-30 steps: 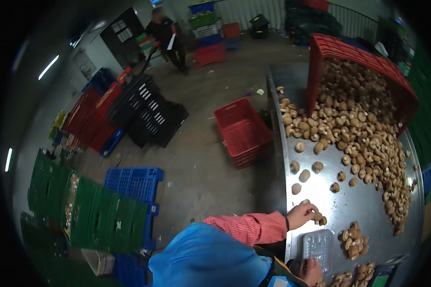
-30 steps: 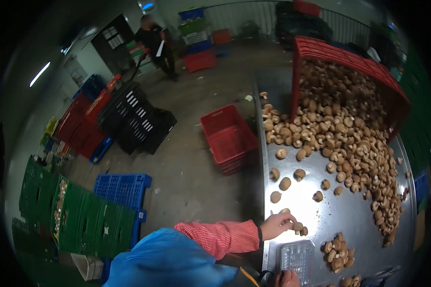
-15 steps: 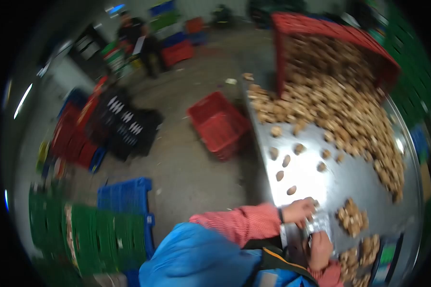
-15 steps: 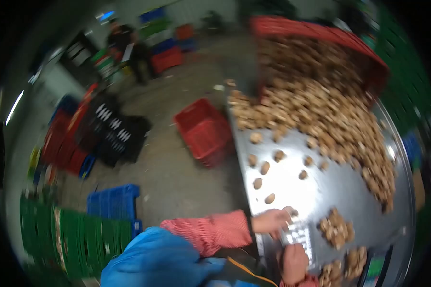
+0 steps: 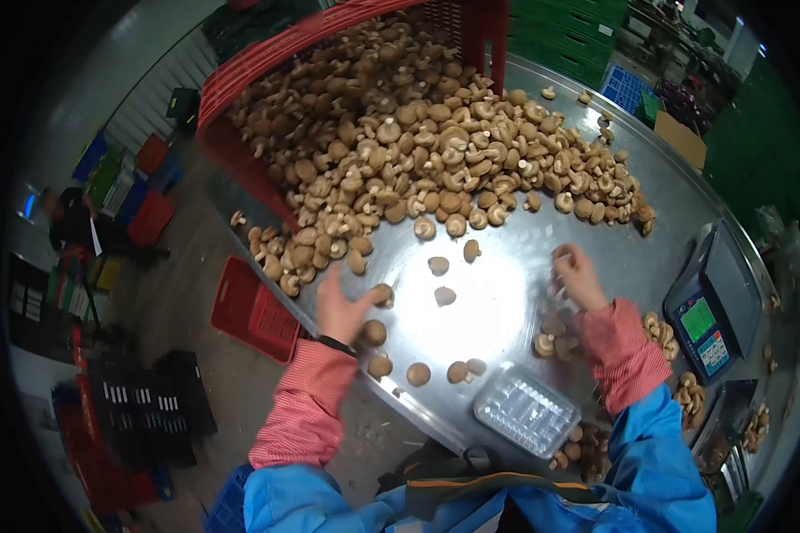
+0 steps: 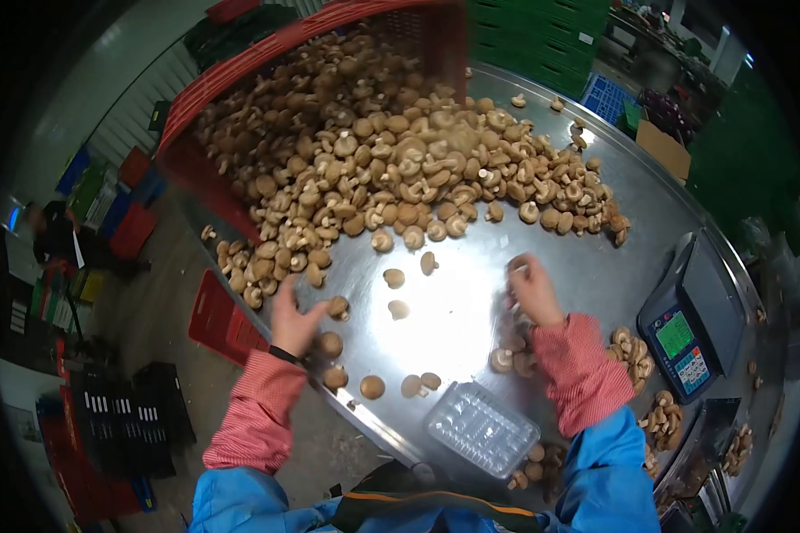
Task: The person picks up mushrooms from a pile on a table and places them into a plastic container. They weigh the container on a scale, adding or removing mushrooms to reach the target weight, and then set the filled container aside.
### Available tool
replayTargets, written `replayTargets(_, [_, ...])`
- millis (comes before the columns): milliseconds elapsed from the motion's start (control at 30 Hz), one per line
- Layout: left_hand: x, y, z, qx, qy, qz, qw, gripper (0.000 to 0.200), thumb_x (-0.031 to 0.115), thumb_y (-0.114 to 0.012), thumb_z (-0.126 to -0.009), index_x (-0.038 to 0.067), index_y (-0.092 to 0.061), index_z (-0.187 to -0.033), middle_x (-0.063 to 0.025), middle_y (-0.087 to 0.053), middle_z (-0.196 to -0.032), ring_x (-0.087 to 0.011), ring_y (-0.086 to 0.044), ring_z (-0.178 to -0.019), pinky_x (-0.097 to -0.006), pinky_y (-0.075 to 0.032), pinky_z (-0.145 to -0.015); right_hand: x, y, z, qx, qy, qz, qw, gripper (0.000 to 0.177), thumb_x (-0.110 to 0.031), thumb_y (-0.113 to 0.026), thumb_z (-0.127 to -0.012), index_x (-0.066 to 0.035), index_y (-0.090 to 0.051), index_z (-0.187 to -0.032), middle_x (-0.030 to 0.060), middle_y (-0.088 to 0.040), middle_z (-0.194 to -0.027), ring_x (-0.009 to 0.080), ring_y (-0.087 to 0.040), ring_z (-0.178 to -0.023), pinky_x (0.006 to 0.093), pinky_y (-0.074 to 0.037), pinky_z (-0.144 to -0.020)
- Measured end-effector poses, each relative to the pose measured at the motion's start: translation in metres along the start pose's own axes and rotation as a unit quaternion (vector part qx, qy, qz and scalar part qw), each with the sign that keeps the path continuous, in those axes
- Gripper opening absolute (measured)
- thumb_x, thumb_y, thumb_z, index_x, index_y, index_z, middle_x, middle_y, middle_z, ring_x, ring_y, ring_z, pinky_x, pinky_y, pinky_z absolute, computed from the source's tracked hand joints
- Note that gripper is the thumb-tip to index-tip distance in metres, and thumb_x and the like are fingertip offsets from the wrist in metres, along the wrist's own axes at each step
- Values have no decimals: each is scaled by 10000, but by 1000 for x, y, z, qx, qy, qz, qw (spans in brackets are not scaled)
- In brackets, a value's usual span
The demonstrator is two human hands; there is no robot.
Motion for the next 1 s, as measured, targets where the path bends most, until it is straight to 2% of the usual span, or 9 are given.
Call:
replayTargets(100, [-66,-9,-44,-137,87,-150,975,1014,398,-836,-619,17,-295,-1387,-289,-508,-1215,-376,-537,-1111,-416,-454,-940,13,32,-65,143,64,236,959,266,-121,-520,-875,-7,-525,-1116,207,-636,-836,318,-641,-762,404,-503,-680])
replayTargets(133, [-61,-20,-55,-163,48,-128,977,1048,406,-835,-621,15,-258,-1404,-287,-495,-1241,-378,-519,-1141,-416,-439,-960,24,32,-85,182,110,333,919,279,-130,-519,-875,-3,-520,-1123,237,-641,-869,366,-641,-801,435,-500,-710])
replayTargets(200, [-38,-49,-75,-210,-27,-80,974,1117,420,-834,-624,12,-185,-1437,-283,-470,-1294,-383,-483,-1201,-414,-411,-999,30,9,-111,125,136,296,937,304,-163,-512,-879,-13,-516,-1143,265,-629,-963,439,-607,-863,479,-480,-757])
replayTargets(300, [6,-101,-95,-279,12,-132,951,1275,485,-874,-536,132,-94,-1481,-345,-386,-1269,-458,-454,-1188,-433,-411,-997,20,-34,-129,73,133,227,962,279,-175,-514,-877,-66,-540,-1132,226,-654,-918,399,-630,-862,453,-487,-774])
replayTargets(433, [37,-137,-111,-280,27,-113,953,1305,494,-884,-498,153,-99,-1483,-299,-308,-1270,-465,-466,-1138,-422,-424,-982,5,-85,-140,50,141,149,978,316,-192,-497,-890,-84,-530,-1185,206,-659,-879,388,-636,-830,444,-490,-764])
replayTargets(600, [50,-171,-102,-239,-79,12,968,1233,420,-880,-524,110,-151,-1469,-265,-337,-1249,-422,-438,-1170,-419,-406,-1000,10,-112,-149,4,196,136,971,340,-238,-492,-908,-81,-515,-1209,232,-645,-920,388,-627,-888,425,-486,-782])
replayTargets(767, [77,-175,-80,-196,-16,122,973,1098,350,-841,-622,82,-177,-1455,-254,-358,-1250,-388,-462,-1161,-405,-427,-972,37,-118,-139,21,146,-100,984,366,-305,-411,-983,6,-540,-1125,158,-641,-1010,275,-619,-905,345,-472,-820])
replayTargets(867, [90,-171,-64,-112,44,156,980,1035,343,-815,-668,81,-193,-1453,-249,-396,-1218,-382,-470,-1138,-414,-427,-960,25,-120,-107,-45,6,-298,954,391,-298,-368,-1004,33,-549,-1108,124,-626,-1041,200,-598,-911,292,-465,-828])
replayTargets(1000, [117,-156,-35,-129,-9,-54,990,1013,507,-729,-718,85,-187,-1463,-219,-445,-1177,-397,-500,-1084,-429,-410,-962,37,-131,-87,-17,9,-395,918,397,-299,-368,-1005,43,-558,-1069,106,-627,-976,170,-598,-879,275,-476,-812])
Point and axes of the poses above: each hand's wrist, its own z-axis away from the middle knuckle, its own y-axis out of the back of the hand, x = y × z, the point moved 3 cm from there along -z, towards the middle knuckle
